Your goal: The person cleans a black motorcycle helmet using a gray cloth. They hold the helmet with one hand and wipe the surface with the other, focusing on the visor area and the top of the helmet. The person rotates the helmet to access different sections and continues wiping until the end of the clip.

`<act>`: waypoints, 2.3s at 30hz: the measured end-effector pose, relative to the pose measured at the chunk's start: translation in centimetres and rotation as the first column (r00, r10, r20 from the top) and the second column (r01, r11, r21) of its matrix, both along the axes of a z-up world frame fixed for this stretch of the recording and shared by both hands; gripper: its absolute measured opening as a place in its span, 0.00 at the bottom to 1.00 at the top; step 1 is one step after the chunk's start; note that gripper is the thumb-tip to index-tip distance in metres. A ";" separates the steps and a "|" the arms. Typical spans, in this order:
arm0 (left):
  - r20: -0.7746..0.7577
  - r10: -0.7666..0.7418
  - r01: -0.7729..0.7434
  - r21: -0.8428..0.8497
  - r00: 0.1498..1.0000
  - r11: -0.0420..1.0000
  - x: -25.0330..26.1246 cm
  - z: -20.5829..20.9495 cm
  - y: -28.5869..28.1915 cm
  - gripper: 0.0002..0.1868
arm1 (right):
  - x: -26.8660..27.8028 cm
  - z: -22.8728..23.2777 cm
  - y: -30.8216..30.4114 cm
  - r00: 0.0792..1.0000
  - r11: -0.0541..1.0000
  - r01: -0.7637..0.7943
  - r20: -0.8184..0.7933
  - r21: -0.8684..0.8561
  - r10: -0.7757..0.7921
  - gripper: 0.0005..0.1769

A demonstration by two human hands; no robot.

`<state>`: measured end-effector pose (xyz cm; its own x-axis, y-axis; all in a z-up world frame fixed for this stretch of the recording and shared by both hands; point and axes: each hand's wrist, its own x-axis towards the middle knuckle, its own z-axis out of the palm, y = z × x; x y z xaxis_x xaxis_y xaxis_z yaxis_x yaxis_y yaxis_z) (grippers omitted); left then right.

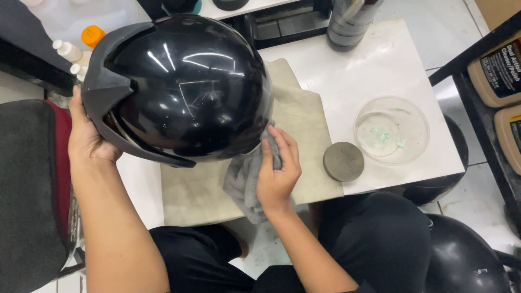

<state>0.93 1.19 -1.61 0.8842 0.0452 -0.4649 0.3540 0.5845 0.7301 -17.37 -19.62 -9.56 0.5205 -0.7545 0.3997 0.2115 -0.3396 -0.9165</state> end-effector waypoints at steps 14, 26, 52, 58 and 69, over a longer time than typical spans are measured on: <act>-0.030 -0.002 0.003 0.023 1.000 1.000 0.0 0.7 -0.3 0.30 | 0.4 0.9 0.0 1.000 1.000 0.006 0.027 0.004 -0.006 0.11; 0.052 0.015 -0.016 0.019 0.999 1.000 -0.3 0.4 -0.6 0.26 | 0.2 3.4 -1.4 0.996 0.988 -0.029 0.075 -0.154 0.041 0.10; 0.096 0.182 -0.198 0.182 0.978 0.963 -2.5 3.0 -3.2 0.27 | -0.6 4.2 -0.3 0.990 0.921 0.020 0.137 -0.389 0.036 0.09; 0.301 0.150 -0.202 0.149 0.942 0.968 -3.9 3.9 -4.4 0.18 | 0.1 3.4 -1.9 0.979 0.948 0.148 0.177 -0.281 -0.101 0.08; 0.336 0.102 -0.160 0.149 0.936 0.976 -3.3 3.1 -3.9 0.15 | 0.2 6.6 -1.3 0.987 0.907 0.107 0.151 -0.407 -0.048 0.08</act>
<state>-2.34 -2.70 1.50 0.9660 0.2244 -0.1288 0.0099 0.4652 0.8852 -17.15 -20.93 -2.95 0.3865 -0.5430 0.7455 0.2802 -0.7010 -0.6558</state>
